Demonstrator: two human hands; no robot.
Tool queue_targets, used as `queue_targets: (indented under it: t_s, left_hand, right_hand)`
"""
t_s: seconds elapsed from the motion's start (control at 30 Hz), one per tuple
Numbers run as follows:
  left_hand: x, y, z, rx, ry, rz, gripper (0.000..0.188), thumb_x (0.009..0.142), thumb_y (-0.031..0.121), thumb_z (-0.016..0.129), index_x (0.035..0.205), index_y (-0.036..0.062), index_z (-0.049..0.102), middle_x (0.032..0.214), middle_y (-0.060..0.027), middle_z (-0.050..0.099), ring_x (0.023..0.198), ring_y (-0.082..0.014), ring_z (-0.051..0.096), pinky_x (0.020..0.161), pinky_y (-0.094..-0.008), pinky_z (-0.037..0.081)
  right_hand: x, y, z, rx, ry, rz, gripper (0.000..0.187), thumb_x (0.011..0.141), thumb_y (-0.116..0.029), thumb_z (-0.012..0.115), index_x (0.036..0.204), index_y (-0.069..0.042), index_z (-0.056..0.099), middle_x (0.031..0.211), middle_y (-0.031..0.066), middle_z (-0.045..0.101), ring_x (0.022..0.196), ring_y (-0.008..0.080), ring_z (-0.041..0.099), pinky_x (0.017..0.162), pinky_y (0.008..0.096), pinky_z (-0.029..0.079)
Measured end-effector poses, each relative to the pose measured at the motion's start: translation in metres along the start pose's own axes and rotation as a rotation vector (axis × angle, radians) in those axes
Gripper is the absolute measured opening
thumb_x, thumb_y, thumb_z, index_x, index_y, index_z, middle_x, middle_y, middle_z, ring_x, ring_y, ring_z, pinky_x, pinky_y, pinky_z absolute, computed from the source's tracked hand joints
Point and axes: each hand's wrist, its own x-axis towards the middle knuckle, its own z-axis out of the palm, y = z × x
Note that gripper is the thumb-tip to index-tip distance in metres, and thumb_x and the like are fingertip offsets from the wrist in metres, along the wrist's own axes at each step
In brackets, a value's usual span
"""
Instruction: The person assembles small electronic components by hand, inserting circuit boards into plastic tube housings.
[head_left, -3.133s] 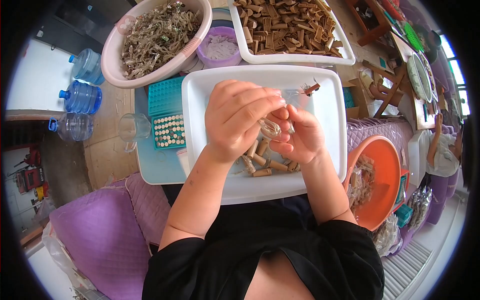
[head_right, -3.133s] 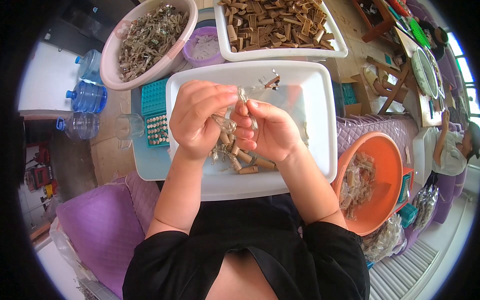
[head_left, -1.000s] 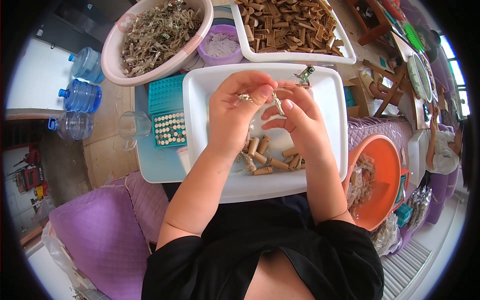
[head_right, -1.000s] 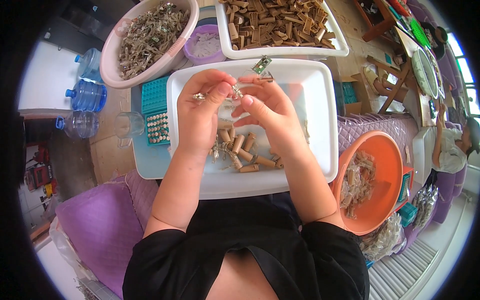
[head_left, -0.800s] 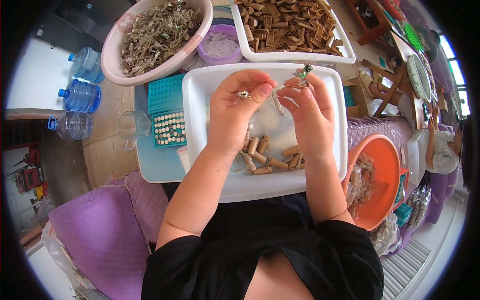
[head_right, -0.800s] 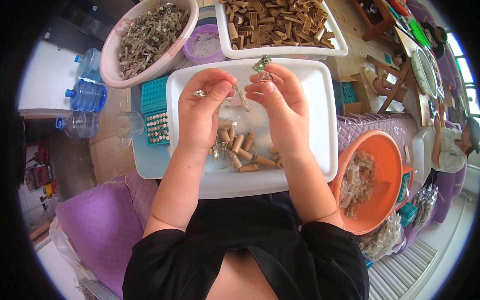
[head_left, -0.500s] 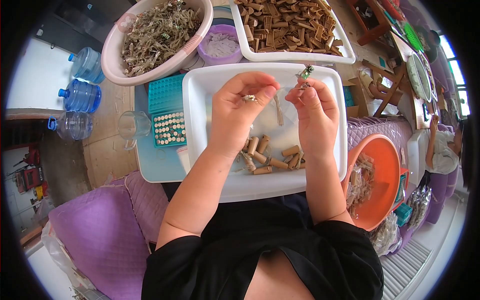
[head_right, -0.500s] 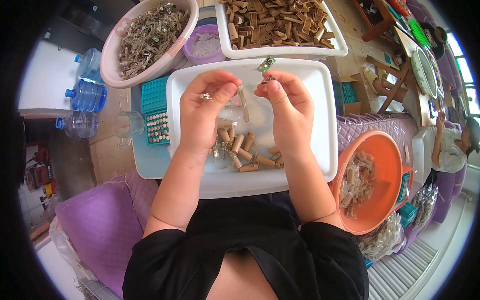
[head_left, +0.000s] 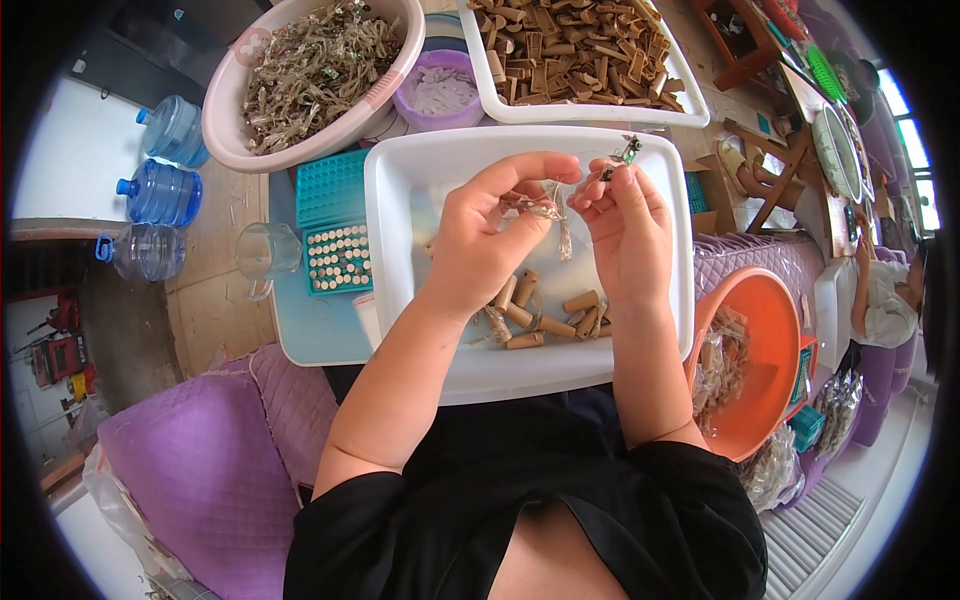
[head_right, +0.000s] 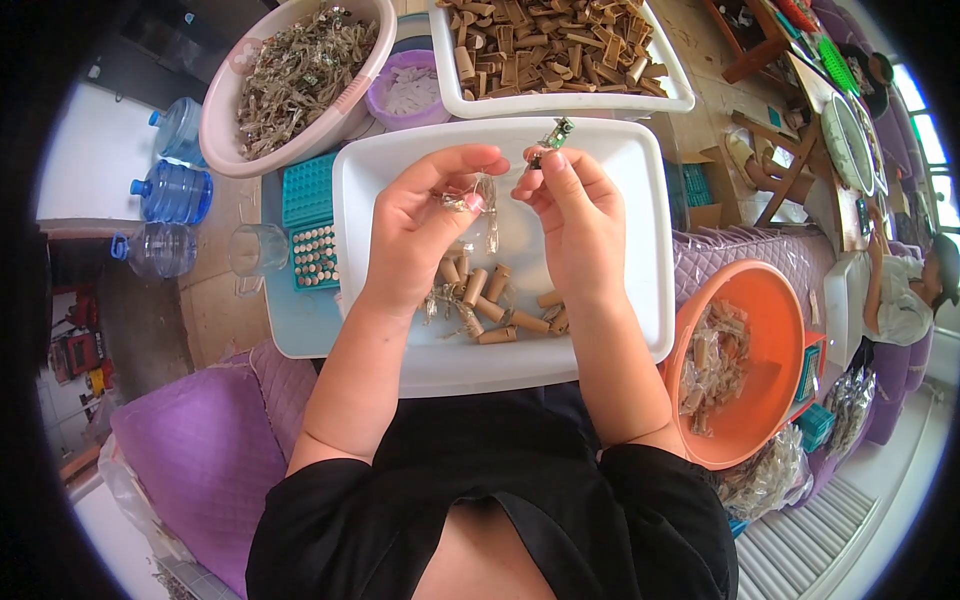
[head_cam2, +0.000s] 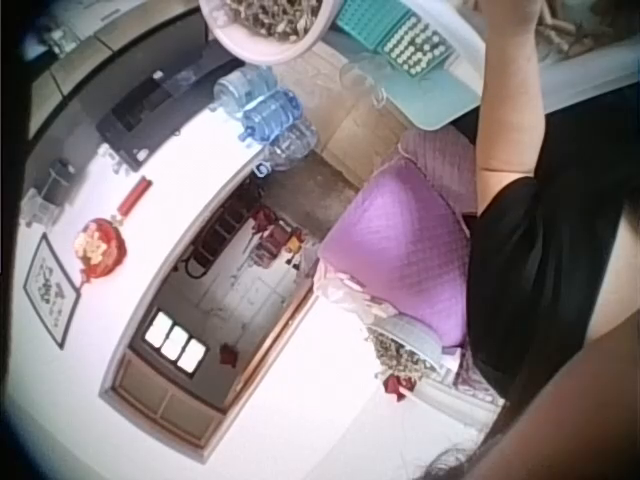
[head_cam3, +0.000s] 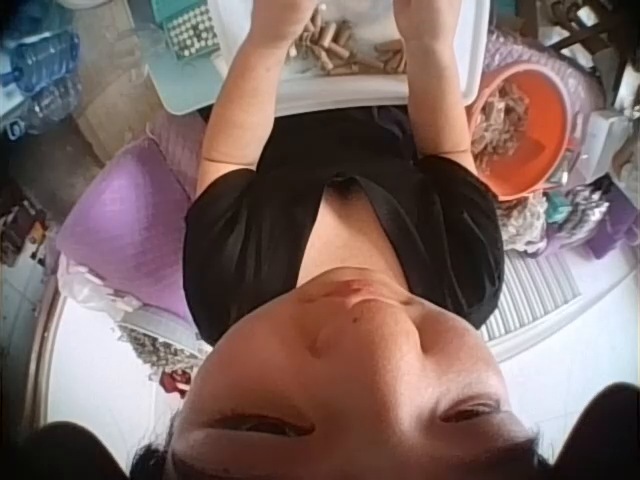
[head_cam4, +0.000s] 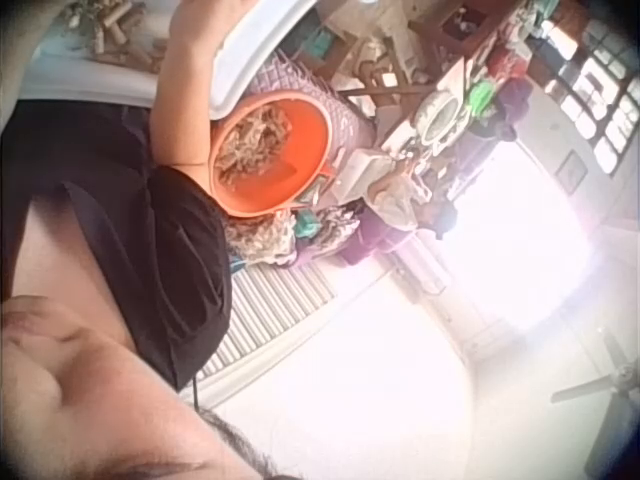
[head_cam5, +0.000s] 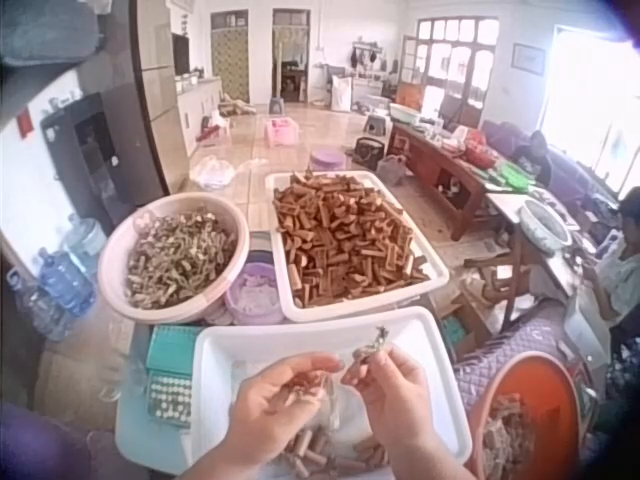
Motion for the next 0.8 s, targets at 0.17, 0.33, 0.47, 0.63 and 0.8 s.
queue_targets:
  t_s: [0.17, 0.33, 0.47, 0.63, 0.8]
  left_hand:
    - [-0.0003, -0.0011, -0.0005, 0.007, -0.009, -0.002, 0.033, 0.075, -0.003, 0.051, 0.106, 0.0027, 0.061, 0.103, -0.0013, 0.062, 0.077, -0.0063, 0.049, 0.076, -0.0224, 0.042]
    - [0.0, -0.001, 0.0005, -0.013, -0.013, -0.006, 0.034, 0.074, -0.005, 0.05, 0.106, 0.0024, 0.061, 0.102, -0.0016, 0.062, 0.078, -0.0065, 0.05, 0.077, -0.0224, 0.043]
    - [0.0002, -0.0006, 0.0007, -0.006, -0.026, 0.011, 0.035, 0.075, -0.006, 0.049, 0.107, 0.0018, 0.06, 0.101, -0.0019, 0.062, 0.079, -0.007, 0.05, 0.078, -0.0222, 0.043]
    - [-0.0006, -0.0021, -0.0001, 0.011, -0.046, 0.016, 0.037, 0.074, -0.007, 0.049, 0.109, 0.0019, 0.059, 0.102, -0.0024, 0.062, 0.08, -0.0076, 0.052, 0.078, -0.0229, 0.044]
    - [-0.0001, -0.0027, -0.0005, 0.097, -0.067, 0.074, 0.038, 0.072, -0.008, 0.05, 0.108, 0.0034, 0.06, 0.104, -0.0029, 0.062, 0.081, -0.0082, 0.054, 0.077, -0.0232, 0.044]
  right_hand:
    - [-0.0004, 0.0008, 0.001, -0.01, -0.011, 0.01, 0.017, 0.09, -0.016, 0.053, 0.094, 0.0, 0.059, 0.079, 0.0047, 0.06, 0.073, 0.0123, 0.055, 0.074, 0.0263, 0.044]
    - [-0.0012, 0.0005, 0.001, -0.014, -0.01, 0.0, 0.021, 0.091, -0.017, 0.052, 0.097, 0.002, 0.059, 0.081, 0.0061, 0.061, 0.073, 0.0123, 0.056, 0.074, 0.0278, 0.047]
    - [-0.0019, 0.0006, 0.0022, 0.003, -0.011, -0.012, 0.02, 0.089, -0.014, 0.055, 0.098, 0.003, 0.061, 0.086, 0.0081, 0.062, 0.075, 0.0134, 0.057, 0.074, 0.0279, 0.047]
    - [-0.0028, -0.0008, 0.0032, 0.013, -0.039, -0.033, 0.023, 0.089, -0.011, 0.054, 0.104, 0.005, 0.06, 0.087, 0.0082, 0.062, 0.077, 0.014, 0.058, 0.075, 0.0278, 0.048]
    - [-0.0041, -0.0036, 0.0054, -0.016, -0.06, -0.032, 0.026, 0.089, -0.011, 0.053, 0.108, 0.005, 0.058, 0.087, 0.007, 0.061, 0.079, 0.0132, 0.058, 0.076, 0.0269, 0.048]
